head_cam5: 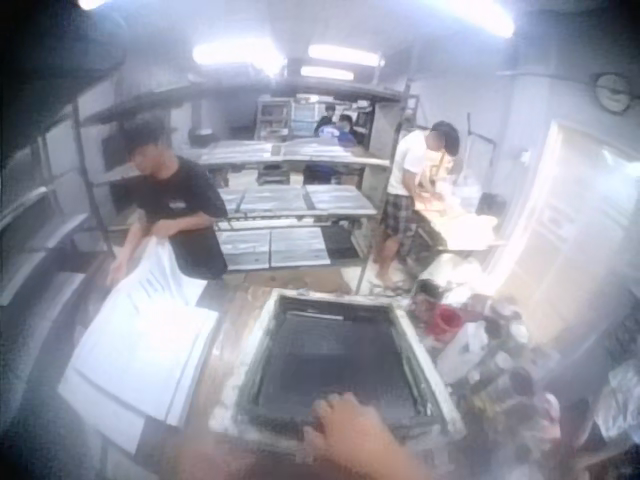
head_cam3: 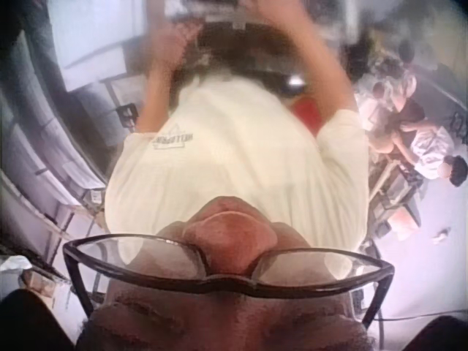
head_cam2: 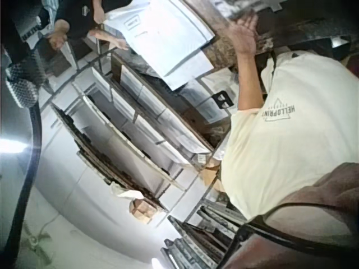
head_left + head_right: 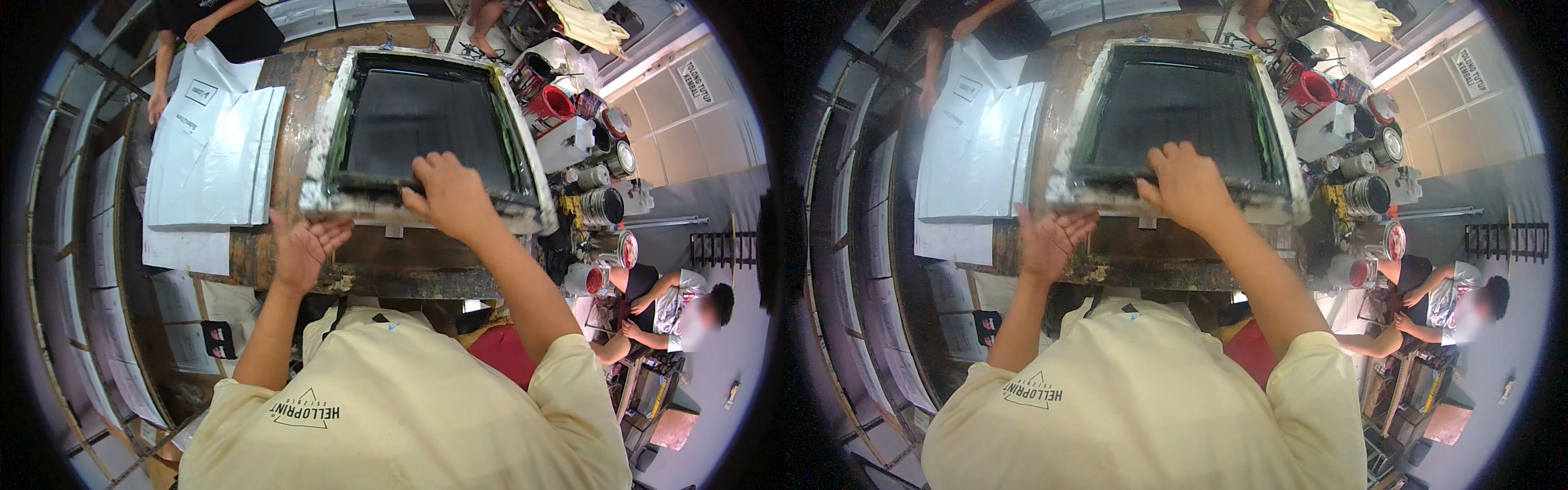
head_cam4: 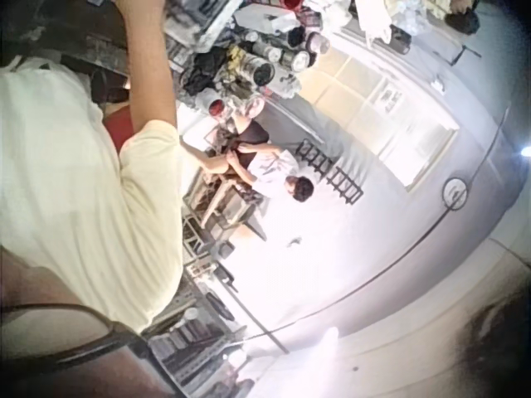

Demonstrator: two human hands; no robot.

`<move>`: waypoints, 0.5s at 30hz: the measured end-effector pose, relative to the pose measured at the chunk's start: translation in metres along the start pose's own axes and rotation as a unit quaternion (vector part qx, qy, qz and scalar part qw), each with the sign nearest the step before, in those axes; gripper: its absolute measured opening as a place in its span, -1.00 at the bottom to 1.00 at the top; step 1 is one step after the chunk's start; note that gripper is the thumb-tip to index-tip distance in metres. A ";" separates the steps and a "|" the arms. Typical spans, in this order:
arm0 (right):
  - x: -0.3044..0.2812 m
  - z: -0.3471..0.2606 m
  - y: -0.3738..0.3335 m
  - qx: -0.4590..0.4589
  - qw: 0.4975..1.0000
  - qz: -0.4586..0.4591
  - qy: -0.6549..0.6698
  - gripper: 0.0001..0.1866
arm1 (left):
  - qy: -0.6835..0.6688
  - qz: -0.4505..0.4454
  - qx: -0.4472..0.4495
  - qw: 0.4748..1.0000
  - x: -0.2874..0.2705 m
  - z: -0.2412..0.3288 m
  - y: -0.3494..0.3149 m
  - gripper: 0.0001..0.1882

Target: The person performs screen printing on plastic bags by placing them one by one onto the printing surface, lowering a screen press, pulling a squeegee across the screen to apply ink, and then lifting the press to remove the printed bag.

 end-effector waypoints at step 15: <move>-0.167 0.021 0.145 0.022 0.974 0.222 -0.040 -0.54 | 0.830 0.004 0.095 0.549 -0.027 -0.119 0.027 0.23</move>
Point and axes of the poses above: each hand's wrist, its own y-axis towards the middle knuckle, its own x-axis out of the palm, z = x × y, the point moved 10 cm from there along y, towards the middle knuckle, and after that the axes turned 6 degrees about x, right-handed, at the moved point
